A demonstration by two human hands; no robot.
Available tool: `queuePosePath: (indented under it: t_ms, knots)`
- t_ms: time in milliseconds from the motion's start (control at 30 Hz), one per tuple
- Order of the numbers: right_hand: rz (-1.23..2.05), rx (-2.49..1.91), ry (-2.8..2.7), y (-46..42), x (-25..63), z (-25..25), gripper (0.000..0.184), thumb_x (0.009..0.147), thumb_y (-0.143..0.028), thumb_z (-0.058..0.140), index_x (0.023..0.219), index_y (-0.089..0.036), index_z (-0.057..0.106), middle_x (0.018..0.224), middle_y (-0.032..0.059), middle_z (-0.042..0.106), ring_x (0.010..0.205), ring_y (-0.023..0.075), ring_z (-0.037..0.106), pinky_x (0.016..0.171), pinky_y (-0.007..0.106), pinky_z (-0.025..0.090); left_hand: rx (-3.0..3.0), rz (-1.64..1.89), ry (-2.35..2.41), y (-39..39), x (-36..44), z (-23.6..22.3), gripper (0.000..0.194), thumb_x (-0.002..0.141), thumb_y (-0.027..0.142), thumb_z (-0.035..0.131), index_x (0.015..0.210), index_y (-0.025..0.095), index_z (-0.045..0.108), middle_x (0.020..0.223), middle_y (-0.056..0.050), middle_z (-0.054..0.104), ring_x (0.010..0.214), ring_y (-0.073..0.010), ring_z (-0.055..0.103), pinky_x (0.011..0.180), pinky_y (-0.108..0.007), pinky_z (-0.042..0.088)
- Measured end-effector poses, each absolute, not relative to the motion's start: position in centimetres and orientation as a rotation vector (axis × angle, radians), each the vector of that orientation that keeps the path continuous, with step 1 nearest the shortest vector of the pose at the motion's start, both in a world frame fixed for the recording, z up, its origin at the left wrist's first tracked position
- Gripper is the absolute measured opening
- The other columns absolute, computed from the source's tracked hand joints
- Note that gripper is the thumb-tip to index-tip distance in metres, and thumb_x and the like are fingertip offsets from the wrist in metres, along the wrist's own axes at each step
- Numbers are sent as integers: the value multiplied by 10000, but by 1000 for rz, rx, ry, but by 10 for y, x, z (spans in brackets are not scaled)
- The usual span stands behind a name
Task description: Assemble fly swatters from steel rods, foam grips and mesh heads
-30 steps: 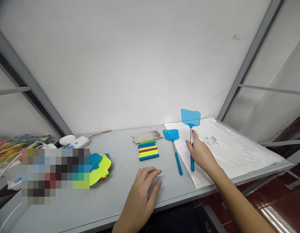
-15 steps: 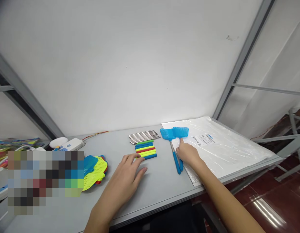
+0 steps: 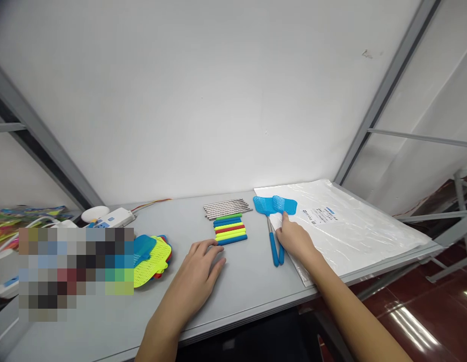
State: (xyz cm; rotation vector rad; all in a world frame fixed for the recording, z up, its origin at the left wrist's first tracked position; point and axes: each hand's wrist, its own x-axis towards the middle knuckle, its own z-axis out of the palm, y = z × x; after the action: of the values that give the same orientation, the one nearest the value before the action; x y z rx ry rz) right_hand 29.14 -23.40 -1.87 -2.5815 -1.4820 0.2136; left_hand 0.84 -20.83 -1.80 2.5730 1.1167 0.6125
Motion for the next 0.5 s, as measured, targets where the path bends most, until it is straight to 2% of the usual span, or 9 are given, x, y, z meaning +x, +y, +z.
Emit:
queuePosePath:
  t_ms: [200,333,500]
  knots:
    - [229,-2552,-1492,-235,286,-17,630,931,-282,353,1514,-68,242,1086,215,680,951,325,661,724,348,430,2576,632,1076,-209,11,-19,263,985,287,421,1150,225,615,1263,-84,548,1186,-261,464,966,-445,441]
    - [274,-2506,-1531,-235,285,-16,612,932,-285,371,1498,-67,289,1148,213,668,1019,314,647,758,329,435,2586,684,974,-215,22,-18,244,992,239,393,1104,217,609,1190,-74,563,1104,-238,501,936,-419,461]
    - [280,-2490,-1535,-235,285,-14,623,919,-251,387,1498,-50,272,1088,214,690,962,312,664,731,325,430,2693,632,796,-242,59,-22,268,955,220,469,1206,242,562,1234,-73,565,1105,-262,515,893,-419,477]
